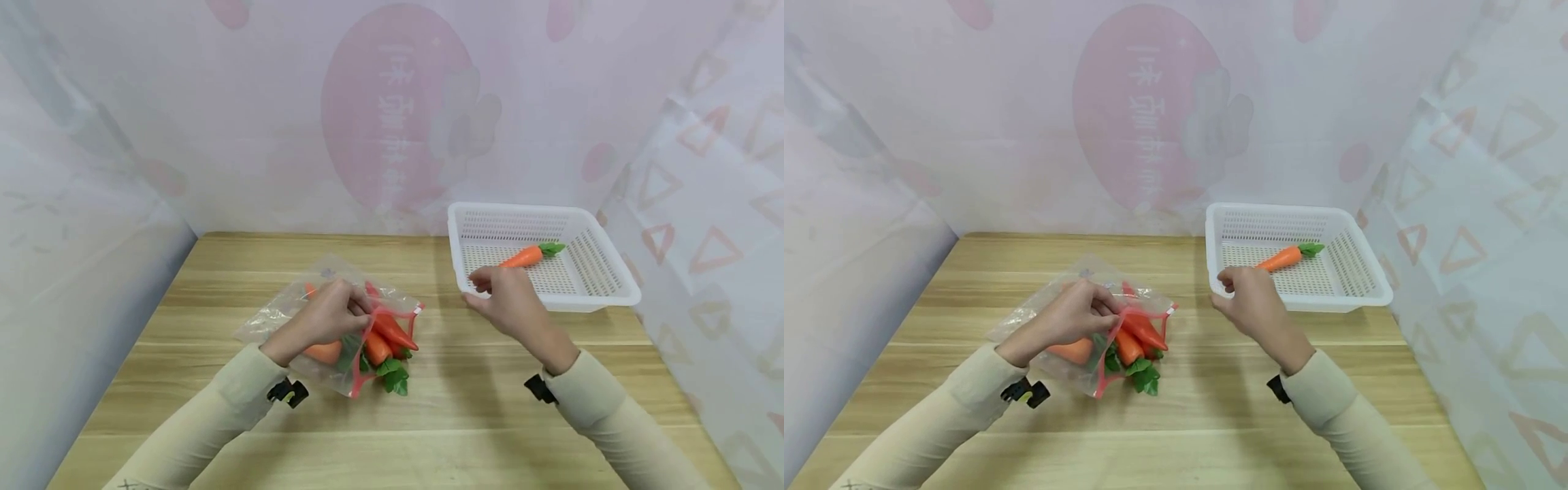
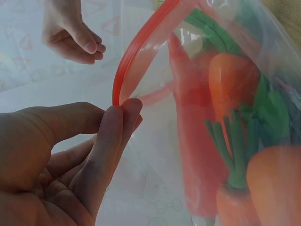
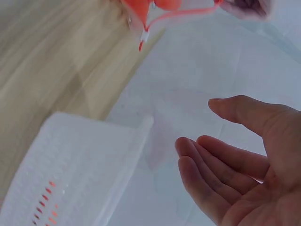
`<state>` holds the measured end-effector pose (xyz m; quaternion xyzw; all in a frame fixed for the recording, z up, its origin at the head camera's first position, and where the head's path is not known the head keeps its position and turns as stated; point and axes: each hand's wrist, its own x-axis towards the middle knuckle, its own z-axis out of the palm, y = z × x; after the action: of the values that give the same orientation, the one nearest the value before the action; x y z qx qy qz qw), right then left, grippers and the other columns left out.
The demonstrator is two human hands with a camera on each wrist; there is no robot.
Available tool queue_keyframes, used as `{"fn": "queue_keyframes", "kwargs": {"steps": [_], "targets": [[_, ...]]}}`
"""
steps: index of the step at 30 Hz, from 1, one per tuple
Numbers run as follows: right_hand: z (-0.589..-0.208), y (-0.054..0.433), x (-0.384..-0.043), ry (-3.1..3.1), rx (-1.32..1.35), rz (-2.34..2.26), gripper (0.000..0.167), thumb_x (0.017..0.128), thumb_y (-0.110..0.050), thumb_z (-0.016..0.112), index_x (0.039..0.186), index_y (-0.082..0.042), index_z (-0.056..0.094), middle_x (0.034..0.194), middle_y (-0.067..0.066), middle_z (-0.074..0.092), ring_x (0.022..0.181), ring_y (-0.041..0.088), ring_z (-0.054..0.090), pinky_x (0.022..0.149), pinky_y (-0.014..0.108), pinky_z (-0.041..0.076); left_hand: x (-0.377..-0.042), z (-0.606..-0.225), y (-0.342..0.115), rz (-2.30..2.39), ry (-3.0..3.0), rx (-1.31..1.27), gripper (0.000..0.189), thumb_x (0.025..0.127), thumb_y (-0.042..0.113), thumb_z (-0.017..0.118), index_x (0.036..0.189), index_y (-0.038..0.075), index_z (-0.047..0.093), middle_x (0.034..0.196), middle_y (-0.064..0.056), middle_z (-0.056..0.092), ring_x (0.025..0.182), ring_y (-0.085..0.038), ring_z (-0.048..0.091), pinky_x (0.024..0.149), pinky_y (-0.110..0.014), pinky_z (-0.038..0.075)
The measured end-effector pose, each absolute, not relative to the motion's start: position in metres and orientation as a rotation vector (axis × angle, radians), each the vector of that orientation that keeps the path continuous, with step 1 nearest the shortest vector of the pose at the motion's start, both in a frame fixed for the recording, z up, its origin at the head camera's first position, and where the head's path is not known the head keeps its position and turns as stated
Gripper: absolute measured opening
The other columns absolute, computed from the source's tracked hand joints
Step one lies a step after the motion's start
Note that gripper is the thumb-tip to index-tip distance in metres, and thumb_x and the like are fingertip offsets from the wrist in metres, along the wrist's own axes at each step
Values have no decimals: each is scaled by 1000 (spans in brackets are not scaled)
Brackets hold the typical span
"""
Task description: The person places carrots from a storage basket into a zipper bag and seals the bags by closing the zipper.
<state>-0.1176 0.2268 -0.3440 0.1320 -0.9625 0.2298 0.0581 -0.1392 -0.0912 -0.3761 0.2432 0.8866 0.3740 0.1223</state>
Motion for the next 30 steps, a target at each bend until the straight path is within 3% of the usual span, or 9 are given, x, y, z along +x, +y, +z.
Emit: {"fn": "queue_keyframes", "kwargs": {"steps": [16,17,18,21,24,26,30], "targets": [[-321,261,-181,-3092,100,653,37,94,-23,77,114,9,76,115,28,77,105,40,74,90,54,60,-139,-375,-95,1104,2578,673,6,91,5,76,92,4,82,84,-2,79,74,-7,71,69,-25,60],[-321,262,-185,-3111,74,656,35,94,-24,77,108,8,78,109,26,78,98,38,74,86,52,60,-139,-375,-96,1103,2581,677,6,91,4,75,92,4,82,84,-3,79,74,-8,72,68,-25,60],[-320,264,-190,-3125,48,662,33,94,-25,77,102,7,79,101,24,78,95,36,71,91,51,58,-140,-375,-96,1102,2582,679,7,91,4,75,92,3,82,84,-3,79,74,-8,72,68,-26,60],[-318,270,-206,-3166,-34,686,31,94,-27,77,94,4,81,95,19,79,93,32,65,89,49,54,-140,-374,-97,1098,2589,680,7,91,3,75,92,3,82,83,-3,79,74,-8,72,69,-26,60],[-316,278,-222,-3203,-144,728,33,94,-30,78,95,3,82,98,20,79,94,31,67,86,44,54,-140,-373,-98,1093,2594,675,7,91,3,74,92,3,82,83,-2,79,74,-8,71,70,-26,60],[-315,284,-232,-3210,-220,766,35,93,-30,79,101,4,80,103,21,80,90,28,71,76,39,54,-139,-373,-98,1091,2596,670,7,91,4,74,92,4,82,83,-2,79,74,-8,71,70,-26,60],[-315,296,-245,-3196,-408,899,41,91,-27,79,108,10,72,87,17,77,70,19,67,61,29,49,-138,-373,-99,1088,2597,660,7,92,5,75,93,4,82,84,-2,79,75,-7,71,70,-27,61]]}}
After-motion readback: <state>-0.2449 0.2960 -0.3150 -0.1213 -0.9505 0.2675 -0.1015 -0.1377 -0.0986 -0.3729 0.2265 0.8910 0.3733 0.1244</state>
